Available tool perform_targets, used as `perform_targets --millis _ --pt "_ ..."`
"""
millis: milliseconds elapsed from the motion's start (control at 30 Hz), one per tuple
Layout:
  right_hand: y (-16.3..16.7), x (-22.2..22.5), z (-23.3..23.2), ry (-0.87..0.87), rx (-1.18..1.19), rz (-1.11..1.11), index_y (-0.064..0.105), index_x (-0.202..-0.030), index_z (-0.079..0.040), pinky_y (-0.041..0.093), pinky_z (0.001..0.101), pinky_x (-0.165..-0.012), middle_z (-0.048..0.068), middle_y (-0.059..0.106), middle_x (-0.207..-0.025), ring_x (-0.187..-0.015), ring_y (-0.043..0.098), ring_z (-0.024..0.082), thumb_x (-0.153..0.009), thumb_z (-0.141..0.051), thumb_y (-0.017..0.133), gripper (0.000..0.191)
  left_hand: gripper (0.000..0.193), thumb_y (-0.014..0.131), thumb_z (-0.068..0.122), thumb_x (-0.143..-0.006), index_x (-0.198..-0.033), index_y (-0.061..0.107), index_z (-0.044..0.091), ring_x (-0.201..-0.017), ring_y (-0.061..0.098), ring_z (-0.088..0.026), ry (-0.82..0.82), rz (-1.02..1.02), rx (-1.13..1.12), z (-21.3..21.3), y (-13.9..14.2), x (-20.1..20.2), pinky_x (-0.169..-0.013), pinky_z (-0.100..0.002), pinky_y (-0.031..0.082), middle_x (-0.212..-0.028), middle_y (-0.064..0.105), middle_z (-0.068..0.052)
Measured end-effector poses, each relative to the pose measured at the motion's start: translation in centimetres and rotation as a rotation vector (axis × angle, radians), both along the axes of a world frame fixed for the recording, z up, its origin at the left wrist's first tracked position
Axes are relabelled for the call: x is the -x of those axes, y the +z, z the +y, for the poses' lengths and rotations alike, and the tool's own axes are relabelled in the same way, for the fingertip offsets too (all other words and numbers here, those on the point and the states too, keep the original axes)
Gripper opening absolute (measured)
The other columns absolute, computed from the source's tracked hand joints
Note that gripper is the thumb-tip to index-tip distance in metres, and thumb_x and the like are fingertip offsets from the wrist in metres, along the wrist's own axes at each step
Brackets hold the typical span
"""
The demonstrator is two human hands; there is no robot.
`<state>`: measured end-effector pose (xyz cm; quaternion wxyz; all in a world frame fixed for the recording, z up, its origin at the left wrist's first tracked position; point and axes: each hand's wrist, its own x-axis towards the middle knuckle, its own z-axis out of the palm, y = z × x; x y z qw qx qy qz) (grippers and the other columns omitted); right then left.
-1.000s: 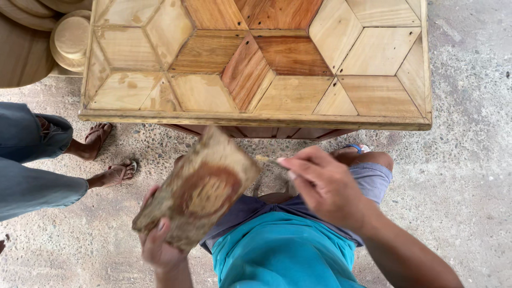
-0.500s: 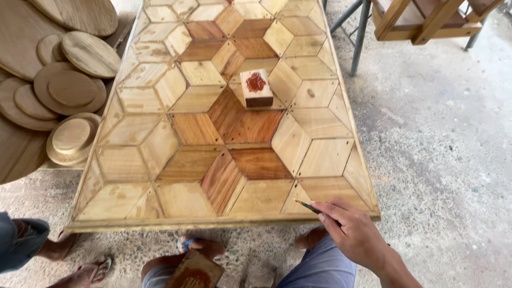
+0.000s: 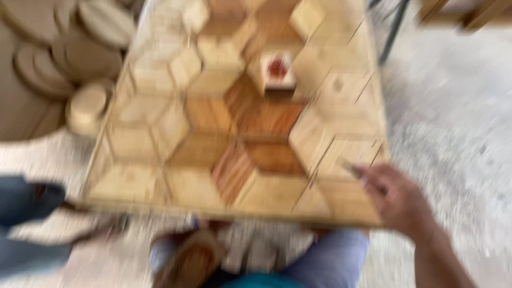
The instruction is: The person fills the seams of a geometric parquet wood panel with wood filler. Holding a filler board in one hand, they use a small spatula to scoop filler and press it into the gaps between the wood pieces, working along the joints one section at a time.
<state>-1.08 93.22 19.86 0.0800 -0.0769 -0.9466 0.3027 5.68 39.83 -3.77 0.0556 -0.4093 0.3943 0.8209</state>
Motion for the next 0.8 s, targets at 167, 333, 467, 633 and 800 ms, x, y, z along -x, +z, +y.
perform_targets --millis 167,333,467,633,800 --pt "-2.2 0.7 -0.1 0.189 0.375 -0.059 0.062 -0.132 -0.003 0.057 0.0285 -0.069 0.012 0.070 -0.110 -0.083 0.068 0.013 -0.106 -0.011 0.058 0.028 0.049 0.057 0.020 -0.096 -0.141 0.054 -0.001 -0.117 0.065 -0.035 -0.032 -0.012 0.002 1.6 2.3 0.1 -0.098 -0.049 0.055 -0.132 0.065 -0.021" --pt "-2.7 2.0 -3.8 0.267 -0.035 -0.836 0.042 -0.160 -0.023 0.055 0.0373 -0.065 0.013 0.071 -0.100 -0.069 0.065 0.024 -0.103 -0.015 0.051 0.059 0.050 0.058 0.021 -0.096 -0.140 0.054 -0.002 -0.113 0.067 -0.035 -0.044 0.021 -0.030 3.4 4.1 1.3 -0.096 -0.048 0.057 -0.131 0.066 -0.021" --pt "-2.0 2.8 -7.3 0.594 -0.064 -0.346 0.026 -0.163 -0.005 0.054 0.0409 -0.064 0.015 0.071 -0.124 -0.061 0.066 0.022 -0.096 -0.016 0.049 0.071 0.051 0.059 0.022 -0.096 -0.139 0.054 -0.004 -0.113 0.068 -0.036 -0.014 0.002 -0.042 3.7 4.4 1.6 -0.096 -0.048 0.058 -0.130 0.067 -0.022" --pt "-2.4 2.8 -8.2 0.449 -0.228 -0.803 0.013 -0.169 -0.014 0.060 0.0414 -0.065 0.001 0.072 -0.124 -0.071 0.067 0.027 -0.104 -0.019 0.043 0.072 0.051 0.057 0.022 -0.094 -0.139 0.053 -0.003 -0.111 0.068 -0.037 -0.017 -0.018 -0.009 3.3 4.0 1.4 -0.095 -0.050 0.059 -0.129 0.066 -0.022" --pt "-2.8 2.6 -7.5 0.563 -0.060 -0.297 0.041 -0.153 -0.006 0.054 0.0424 -0.064 0.013 0.072 -0.117 -0.074 0.071 0.032 -0.091 -0.012 0.055 0.064 0.051 0.058 0.022 -0.095 -0.139 0.052 -0.003 -0.112 0.068 -0.036 -0.019 -0.022 -0.001 3.0 3.5 1.2 -0.096 -0.049 0.059 -0.129 0.065 -0.023"
